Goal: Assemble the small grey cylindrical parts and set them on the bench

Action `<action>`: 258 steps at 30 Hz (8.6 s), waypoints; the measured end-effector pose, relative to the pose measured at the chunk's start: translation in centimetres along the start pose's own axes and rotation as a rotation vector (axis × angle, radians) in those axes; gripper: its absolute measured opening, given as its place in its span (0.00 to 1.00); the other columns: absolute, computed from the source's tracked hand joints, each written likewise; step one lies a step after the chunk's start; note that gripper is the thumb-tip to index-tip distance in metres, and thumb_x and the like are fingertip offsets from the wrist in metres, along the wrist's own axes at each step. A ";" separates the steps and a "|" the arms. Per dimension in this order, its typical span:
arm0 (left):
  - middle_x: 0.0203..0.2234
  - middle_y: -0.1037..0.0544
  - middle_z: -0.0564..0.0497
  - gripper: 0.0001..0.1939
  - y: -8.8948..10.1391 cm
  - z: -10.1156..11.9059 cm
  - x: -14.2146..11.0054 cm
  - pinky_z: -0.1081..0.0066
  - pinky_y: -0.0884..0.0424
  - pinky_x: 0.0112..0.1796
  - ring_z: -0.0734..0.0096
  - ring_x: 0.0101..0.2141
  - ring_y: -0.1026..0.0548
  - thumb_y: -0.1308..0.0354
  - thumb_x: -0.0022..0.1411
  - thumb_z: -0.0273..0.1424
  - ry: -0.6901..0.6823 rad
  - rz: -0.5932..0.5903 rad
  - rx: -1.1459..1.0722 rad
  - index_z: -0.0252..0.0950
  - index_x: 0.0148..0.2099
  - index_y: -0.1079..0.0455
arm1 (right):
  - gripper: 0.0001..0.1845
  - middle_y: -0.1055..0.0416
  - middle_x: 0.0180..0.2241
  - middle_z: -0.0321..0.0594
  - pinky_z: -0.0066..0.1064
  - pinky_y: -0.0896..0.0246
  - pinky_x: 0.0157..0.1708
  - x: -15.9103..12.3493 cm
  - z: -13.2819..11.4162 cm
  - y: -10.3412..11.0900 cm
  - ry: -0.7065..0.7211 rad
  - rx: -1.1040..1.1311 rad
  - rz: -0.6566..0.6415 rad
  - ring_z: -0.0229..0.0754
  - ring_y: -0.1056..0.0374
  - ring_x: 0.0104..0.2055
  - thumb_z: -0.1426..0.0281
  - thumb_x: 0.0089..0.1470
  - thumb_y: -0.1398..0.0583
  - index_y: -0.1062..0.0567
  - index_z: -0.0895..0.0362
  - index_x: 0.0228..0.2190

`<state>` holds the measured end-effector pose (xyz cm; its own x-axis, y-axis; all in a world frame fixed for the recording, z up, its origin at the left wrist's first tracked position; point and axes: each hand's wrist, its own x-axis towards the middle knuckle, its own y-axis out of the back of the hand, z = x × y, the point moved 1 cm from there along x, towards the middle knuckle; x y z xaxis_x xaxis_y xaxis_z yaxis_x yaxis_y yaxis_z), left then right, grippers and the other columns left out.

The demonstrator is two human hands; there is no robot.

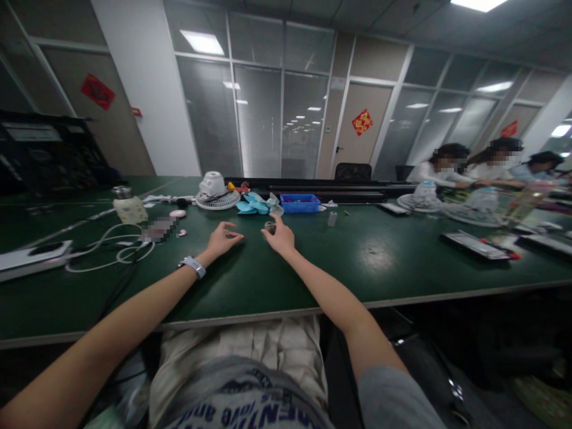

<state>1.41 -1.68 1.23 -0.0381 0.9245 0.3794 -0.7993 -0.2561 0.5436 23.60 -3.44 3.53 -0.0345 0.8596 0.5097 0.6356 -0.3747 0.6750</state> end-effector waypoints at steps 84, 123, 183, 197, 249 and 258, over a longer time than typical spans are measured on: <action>0.31 0.19 0.50 0.13 0.2 0.0 0.1 0.70 0.32 0.37 0.66 0.33 0.22 0.49 0.58 0.29 0.159 0.097 0.057 0.38 0.45 0.32 | 0.22 0.26 0.44 0.47 0.37 0.37 0.44 1.5 16.2 11.5 -0.482 -0.390 0.462 0.49 0.30 0.46 0.68 0.52 0.38 0.27 0.52 0.50; 0.36 0.19 0.49 0.16 -0.3 5.1 -2.1 0.66 0.31 0.46 0.64 0.42 0.22 0.39 0.57 0.38 -0.187 0.101 -0.126 0.38 0.45 0.33 | 0.35 0.25 0.42 0.40 0.36 0.34 0.40 -1.7 -2.7 -3.4 0.178 -0.028 -0.199 0.48 0.27 0.41 0.56 0.52 0.37 0.40 0.50 0.58; 0.35 0.19 0.44 0.21 -0.2 -0.4 0.5 0.66 0.34 0.43 0.60 0.42 0.23 0.56 0.66 0.47 0.211 0.111 0.044 0.35 0.48 0.36 | 0.18 0.30 0.54 0.45 0.36 0.43 0.58 -0.9 -2.6 -5.1 0.564 -0.094 -0.413 0.44 0.36 0.58 0.73 0.61 0.47 0.25 0.57 0.51; 0.37 0.19 0.43 0.21 -0.1 -0.7 0.6 0.66 0.34 0.42 0.61 0.43 0.23 0.56 0.66 0.46 0.201 0.071 0.069 0.35 0.49 0.37 | 0.20 0.23 0.38 0.37 0.30 0.35 0.45 0.9 3.1 -0.3 0.249 -0.174 -0.241 0.39 0.28 0.39 0.78 0.53 0.41 0.23 0.55 0.47; 0.36 0.19 0.45 0.19 0.1 -0.1 0.2 0.66 0.33 0.42 0.61 0.41 0.23 0.54 0.66 0.45 0.203 0.037 0.042 0.36 0.48 0.36 | 0.18 0.23 0.37 0.45 0.34 0.35 0.42 2.4 14.5 12.4 -0.420 -0.353 0.429 0.46 0.28 0.41 0.79 0.49 0.43 0.19 0.54 0.39; 0.36 0.19 0.46 0.18 -0.1 -0.2 0.3 0.68 0.34 0.41 0.63 0.40 0.23 0.54 0.66 0.44 0.201 0.044 0.062 0.36 0.48 0.36 | 0.15 0.23 0.37 0.46 0.36 0.35 0.41 2.3 14.1 12.3 -0.521 -0.383 0.438 0.49 0.28 0.42 0.73 0.50 0.42 0.20 0.51 0.39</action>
<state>1.37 -1.29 1.14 -0.1961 0.9481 0.2504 -0.7563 -0.3087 0.5768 42.22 -1.14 5.51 0.5850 0.6222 0.5203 0.1936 -0.7300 0.6554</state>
